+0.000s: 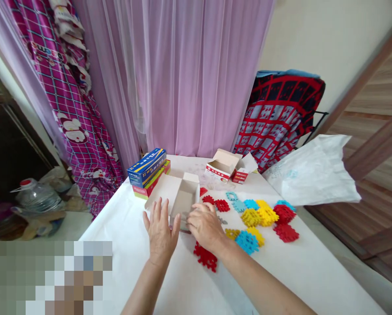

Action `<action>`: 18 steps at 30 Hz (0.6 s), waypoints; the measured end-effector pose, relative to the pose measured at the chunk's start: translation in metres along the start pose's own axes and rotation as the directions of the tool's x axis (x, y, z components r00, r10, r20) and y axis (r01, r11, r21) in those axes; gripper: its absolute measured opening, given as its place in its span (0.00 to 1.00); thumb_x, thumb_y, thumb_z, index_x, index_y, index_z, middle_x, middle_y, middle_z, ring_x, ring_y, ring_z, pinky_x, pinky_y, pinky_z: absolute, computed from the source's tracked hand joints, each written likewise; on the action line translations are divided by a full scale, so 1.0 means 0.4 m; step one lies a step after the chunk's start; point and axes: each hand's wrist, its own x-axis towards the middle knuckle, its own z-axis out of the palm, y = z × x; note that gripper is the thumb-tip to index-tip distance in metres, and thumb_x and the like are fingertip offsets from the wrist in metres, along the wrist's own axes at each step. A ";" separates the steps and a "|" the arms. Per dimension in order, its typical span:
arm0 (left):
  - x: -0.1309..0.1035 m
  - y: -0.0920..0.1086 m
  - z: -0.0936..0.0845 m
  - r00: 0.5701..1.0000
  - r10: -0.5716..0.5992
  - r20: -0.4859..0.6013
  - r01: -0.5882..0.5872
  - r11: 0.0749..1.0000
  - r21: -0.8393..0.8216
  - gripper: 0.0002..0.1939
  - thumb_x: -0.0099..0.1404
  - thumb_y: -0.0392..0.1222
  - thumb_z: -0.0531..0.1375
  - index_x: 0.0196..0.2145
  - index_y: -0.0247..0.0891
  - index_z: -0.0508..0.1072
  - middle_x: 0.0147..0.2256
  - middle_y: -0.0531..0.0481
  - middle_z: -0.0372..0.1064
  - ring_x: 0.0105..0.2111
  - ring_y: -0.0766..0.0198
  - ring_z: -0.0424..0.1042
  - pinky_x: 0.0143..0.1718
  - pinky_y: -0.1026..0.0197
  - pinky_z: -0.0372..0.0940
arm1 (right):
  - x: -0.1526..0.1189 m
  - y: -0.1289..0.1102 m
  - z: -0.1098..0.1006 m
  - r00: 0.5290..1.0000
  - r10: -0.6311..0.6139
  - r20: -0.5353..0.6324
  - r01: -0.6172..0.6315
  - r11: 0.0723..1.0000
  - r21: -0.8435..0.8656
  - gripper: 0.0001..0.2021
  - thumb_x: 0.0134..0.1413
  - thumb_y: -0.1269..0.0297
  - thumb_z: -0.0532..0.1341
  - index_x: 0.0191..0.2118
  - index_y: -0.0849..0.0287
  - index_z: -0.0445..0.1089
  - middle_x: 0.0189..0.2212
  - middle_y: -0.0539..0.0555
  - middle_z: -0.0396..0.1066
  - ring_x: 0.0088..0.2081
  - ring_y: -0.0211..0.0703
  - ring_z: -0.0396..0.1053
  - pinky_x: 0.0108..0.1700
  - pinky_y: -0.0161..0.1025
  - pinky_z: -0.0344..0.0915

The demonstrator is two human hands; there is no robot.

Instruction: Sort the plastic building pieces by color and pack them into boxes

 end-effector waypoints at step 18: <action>-0.071 -0.070 -0.017 0.948 0.215 0.234 -0.204 0.976 -0.070 0.13 0.67 0.48 0.57 0.46 0.44 0.75 0.59 0.40 0.65 0.61 0.48 0.62 0.58 0.43 0.62 | -0.181 0.041 0.057 0.891 0.130 -0.435 -0.068 0.985 0.156 0.15 0.61 0.67 0.56 0.51 0.53 0.73 0.52 0.57 0.73 0.57 0.51 0.65 0.59 0.54 0.62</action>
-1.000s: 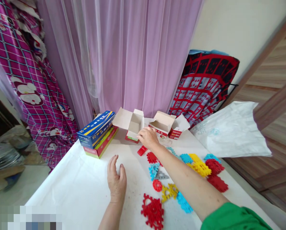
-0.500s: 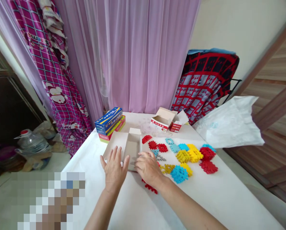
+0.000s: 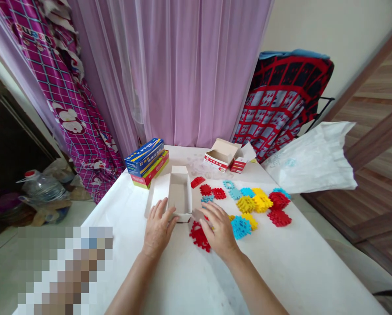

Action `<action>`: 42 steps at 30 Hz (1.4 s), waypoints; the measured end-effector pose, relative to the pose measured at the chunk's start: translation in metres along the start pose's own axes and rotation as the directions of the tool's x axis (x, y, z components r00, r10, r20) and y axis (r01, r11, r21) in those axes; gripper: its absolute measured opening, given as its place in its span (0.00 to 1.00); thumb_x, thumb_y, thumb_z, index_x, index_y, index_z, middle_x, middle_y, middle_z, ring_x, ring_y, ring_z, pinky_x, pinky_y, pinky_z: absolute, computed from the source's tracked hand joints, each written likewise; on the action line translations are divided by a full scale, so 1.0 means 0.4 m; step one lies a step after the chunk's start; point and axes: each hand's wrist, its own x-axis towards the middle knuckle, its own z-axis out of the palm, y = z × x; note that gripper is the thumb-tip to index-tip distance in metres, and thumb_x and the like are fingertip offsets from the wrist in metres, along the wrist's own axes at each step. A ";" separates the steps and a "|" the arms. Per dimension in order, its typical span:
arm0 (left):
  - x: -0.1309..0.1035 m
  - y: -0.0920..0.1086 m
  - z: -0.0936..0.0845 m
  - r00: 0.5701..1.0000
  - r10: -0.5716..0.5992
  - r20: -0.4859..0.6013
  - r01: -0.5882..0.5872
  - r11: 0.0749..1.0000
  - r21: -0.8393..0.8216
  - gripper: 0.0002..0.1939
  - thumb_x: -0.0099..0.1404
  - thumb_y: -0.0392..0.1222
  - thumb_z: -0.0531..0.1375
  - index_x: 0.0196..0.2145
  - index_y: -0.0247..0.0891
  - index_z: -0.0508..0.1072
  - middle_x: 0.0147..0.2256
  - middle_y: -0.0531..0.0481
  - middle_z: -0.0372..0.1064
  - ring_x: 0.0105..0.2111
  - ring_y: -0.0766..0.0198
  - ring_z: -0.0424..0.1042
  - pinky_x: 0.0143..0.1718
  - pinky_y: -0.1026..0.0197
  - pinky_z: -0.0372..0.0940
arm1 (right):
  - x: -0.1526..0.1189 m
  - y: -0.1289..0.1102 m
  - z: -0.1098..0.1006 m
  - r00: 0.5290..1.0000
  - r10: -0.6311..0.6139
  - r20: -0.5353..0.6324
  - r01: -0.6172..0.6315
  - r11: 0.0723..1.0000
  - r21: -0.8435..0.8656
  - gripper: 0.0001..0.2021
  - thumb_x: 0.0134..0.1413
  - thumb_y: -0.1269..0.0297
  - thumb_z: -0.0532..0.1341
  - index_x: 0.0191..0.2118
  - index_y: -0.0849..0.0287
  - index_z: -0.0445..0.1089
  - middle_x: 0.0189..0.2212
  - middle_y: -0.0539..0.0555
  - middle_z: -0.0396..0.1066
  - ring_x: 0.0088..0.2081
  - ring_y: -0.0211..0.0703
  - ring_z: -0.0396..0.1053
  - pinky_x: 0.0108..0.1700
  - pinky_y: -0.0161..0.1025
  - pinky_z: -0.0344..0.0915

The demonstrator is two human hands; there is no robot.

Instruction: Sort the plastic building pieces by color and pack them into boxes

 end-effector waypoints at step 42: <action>-0.059 -0.015 -0.063 0.988 0.155 -0.002 -0.155 0.988 -0.012 0.10 0.66 0.39 0.56 0.46 0.43 0.68 0.64 0.39 0.58 0.64 0.50 0.58 0.63 0.43 0.54 | -0.055 -0.001 -0.051 0.791 0.114 0.601 -0.053 0.992 -0.118 0.17 0.55 0.62 0.65 0.52 0.54 0.71 0.45 0.54 0.72 0.48 0.46 0.65 0.51 0.42 0.61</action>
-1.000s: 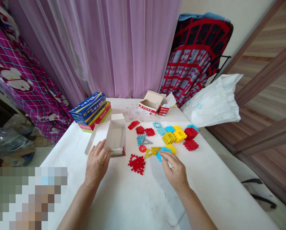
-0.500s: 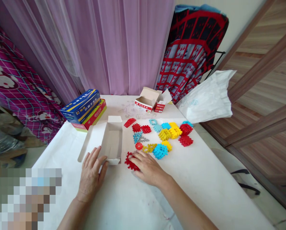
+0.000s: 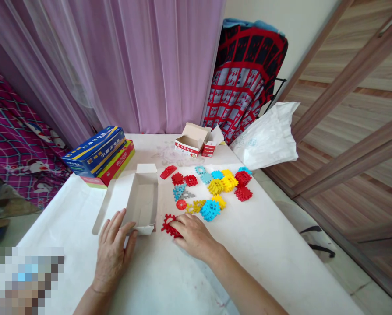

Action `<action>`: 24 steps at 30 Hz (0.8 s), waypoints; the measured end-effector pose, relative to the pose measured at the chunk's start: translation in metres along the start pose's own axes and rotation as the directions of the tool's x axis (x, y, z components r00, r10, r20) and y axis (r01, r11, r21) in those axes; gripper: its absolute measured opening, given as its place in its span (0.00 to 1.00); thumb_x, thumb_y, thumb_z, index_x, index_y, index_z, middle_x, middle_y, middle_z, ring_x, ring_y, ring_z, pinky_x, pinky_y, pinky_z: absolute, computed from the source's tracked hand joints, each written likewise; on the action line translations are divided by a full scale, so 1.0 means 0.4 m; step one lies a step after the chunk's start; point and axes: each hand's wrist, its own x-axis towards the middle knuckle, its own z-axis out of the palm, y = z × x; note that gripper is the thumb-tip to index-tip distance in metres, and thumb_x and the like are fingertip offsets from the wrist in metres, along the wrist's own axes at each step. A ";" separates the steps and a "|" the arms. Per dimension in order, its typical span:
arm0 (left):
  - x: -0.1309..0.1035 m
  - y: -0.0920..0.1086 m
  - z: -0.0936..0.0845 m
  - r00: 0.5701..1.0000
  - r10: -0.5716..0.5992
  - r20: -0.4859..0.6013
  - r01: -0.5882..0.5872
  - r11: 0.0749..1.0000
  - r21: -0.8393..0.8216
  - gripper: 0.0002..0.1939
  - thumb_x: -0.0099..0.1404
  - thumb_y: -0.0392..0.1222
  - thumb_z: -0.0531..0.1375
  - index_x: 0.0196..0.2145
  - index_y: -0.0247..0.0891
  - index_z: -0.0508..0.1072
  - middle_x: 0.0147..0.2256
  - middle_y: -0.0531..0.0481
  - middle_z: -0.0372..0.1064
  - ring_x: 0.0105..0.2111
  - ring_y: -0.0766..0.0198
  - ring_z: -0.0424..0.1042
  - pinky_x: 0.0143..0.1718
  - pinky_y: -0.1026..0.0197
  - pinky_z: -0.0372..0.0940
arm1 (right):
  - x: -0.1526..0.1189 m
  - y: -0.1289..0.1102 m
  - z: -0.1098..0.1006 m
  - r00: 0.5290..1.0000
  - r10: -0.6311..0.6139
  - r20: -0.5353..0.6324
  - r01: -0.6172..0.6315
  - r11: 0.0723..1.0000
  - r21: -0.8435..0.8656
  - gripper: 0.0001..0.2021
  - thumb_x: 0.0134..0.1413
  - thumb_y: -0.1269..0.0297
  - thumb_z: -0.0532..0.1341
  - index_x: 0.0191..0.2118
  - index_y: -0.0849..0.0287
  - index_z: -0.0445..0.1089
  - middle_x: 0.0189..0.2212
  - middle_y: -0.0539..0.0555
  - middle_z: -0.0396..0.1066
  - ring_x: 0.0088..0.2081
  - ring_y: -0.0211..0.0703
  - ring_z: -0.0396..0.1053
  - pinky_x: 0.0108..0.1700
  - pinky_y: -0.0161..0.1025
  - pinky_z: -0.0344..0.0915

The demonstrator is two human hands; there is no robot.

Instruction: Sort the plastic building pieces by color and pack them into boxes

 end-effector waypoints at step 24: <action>0.003 -0.004 -0.002 1.000 -0.001 0.021 0.001 1.000 -0.012 0.12 0.65 0.36 0.57 0.47 0.41 0.68 0.64 0.38 0.57 0.64 0.48 0.58 0.61 0.43 0.57 | -0.083 0.083 -0.035 0.885 0.035 -0.465 0.008 0.996 0.090 0.10 0.65 0.66 0.55 0.41 0.54 0.75 0.39 0.53 0.77 0.42 0.42 0.72 0.47 0.42 0.67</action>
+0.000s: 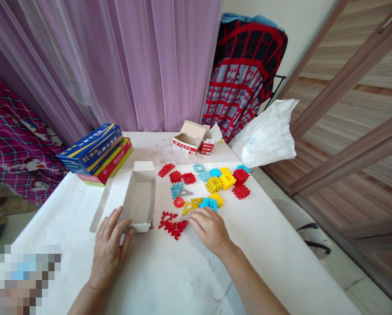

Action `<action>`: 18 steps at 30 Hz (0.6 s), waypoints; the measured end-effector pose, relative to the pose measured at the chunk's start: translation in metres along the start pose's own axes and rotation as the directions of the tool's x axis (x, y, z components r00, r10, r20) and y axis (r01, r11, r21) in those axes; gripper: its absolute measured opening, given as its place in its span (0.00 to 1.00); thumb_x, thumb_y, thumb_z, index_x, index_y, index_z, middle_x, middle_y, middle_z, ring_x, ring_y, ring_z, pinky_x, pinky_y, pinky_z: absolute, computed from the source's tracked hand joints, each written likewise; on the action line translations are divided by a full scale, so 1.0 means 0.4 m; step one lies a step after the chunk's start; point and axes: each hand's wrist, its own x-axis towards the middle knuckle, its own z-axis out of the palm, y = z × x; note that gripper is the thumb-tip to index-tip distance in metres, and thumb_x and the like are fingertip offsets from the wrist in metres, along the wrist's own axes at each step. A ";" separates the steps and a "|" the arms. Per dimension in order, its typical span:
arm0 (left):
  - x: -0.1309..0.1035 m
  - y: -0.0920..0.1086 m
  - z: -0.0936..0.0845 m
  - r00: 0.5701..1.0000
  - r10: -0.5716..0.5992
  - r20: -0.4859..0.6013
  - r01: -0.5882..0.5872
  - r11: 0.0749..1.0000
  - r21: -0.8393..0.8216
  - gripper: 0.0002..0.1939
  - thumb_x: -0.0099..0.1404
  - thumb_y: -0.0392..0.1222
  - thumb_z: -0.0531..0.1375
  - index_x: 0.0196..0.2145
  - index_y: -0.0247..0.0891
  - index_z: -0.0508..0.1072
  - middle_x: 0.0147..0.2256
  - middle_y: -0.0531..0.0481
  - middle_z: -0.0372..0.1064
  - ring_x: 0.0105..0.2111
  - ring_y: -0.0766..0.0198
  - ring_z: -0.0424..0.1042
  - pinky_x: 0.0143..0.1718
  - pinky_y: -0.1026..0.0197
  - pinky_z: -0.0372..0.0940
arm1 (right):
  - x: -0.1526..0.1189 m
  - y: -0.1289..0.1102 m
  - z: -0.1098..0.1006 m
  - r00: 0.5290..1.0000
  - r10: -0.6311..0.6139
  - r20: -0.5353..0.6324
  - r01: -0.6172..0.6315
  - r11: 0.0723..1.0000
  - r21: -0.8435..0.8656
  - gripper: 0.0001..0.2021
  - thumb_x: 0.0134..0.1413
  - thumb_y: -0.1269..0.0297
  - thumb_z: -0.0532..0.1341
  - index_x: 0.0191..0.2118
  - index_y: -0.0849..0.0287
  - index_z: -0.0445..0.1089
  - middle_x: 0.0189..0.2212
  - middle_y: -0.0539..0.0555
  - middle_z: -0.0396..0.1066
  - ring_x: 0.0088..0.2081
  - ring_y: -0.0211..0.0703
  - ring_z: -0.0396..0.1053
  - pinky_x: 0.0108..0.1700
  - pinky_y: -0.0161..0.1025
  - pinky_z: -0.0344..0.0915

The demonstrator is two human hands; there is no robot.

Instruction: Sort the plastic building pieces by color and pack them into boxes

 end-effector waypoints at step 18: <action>0.004 0.002 0.000 1.000 0.011 -0.013 -0.011 1.000 -0.007 0.12 0.65 0.36 0.58 0.47 0.41 0.67 0.62 0.37 0.59 0.62 0.47 0.60 0.58 0.42 0.61 | 0.007 0.115 -0.062 0.919 0.363 0.156 -0.277 0.873 -0.401 0.25 0.55 0.59 0.63 0.59 0.56 0.65 0.53 0.60 0.71 0.54 0.53 0.66 0.54 0.46 0.63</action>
